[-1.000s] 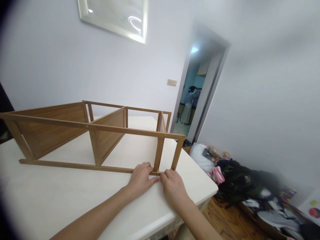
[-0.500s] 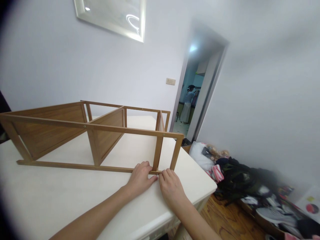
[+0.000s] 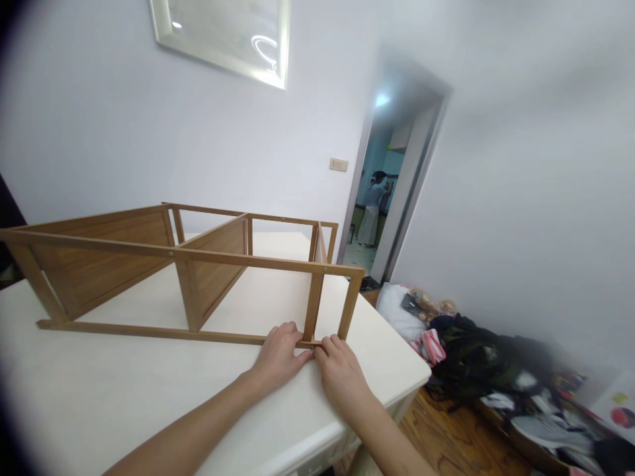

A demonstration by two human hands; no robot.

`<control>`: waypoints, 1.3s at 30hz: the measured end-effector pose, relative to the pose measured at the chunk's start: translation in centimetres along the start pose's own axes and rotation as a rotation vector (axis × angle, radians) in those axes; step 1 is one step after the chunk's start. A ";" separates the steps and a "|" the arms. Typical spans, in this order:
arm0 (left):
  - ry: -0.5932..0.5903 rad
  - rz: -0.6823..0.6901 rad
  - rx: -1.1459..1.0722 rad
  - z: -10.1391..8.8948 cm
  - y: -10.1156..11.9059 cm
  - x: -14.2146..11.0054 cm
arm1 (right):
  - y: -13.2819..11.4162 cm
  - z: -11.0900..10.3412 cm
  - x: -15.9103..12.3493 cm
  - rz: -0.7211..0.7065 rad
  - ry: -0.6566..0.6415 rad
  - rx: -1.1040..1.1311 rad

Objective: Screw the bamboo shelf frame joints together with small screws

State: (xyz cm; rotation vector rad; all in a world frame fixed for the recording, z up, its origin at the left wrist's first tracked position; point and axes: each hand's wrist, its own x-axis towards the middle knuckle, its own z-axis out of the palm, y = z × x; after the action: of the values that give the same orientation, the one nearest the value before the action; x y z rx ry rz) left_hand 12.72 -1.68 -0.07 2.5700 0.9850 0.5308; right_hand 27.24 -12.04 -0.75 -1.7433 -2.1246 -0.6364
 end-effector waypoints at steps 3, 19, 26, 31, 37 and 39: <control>0.001 0.005 0.005 0.0 -0.1 -0.2 | 0.2 -0.1 0.1 -0.011 -0.008 0.014; 0.054 0.143 -0.165 -0.9 -2.2 -0.6 | 1.2 1.6 0.9 -0.284 0.107 0.063; 0.223 -0.102 -0.029 -7.0 -6.5 -4.9 | -5.2 2.0 5.1 -0.244 0.055 0.300; 0.243 -0.538 0.395 -14.6 -13.8 -10.1 | -10.6 1.8 8.9 -0.295 0.046 0.379; 0.204 -0.951 0.658 -17.2 -21.0 -15.3 | -13.3 4.0 10.5 -0.245 -0.018 0.429; 0.164 -1.013 0.587 -16.7 -21.6 -16.0 | -13.4 4.4 10.3 -0.207 -0.017 0.452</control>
State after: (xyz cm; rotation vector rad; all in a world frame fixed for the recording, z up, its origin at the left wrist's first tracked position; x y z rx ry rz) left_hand -18.06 5.44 1.59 2.0004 2.5403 0.1582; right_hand 12.19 -3.18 -1.07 -1.3024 -2.2569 -0.1643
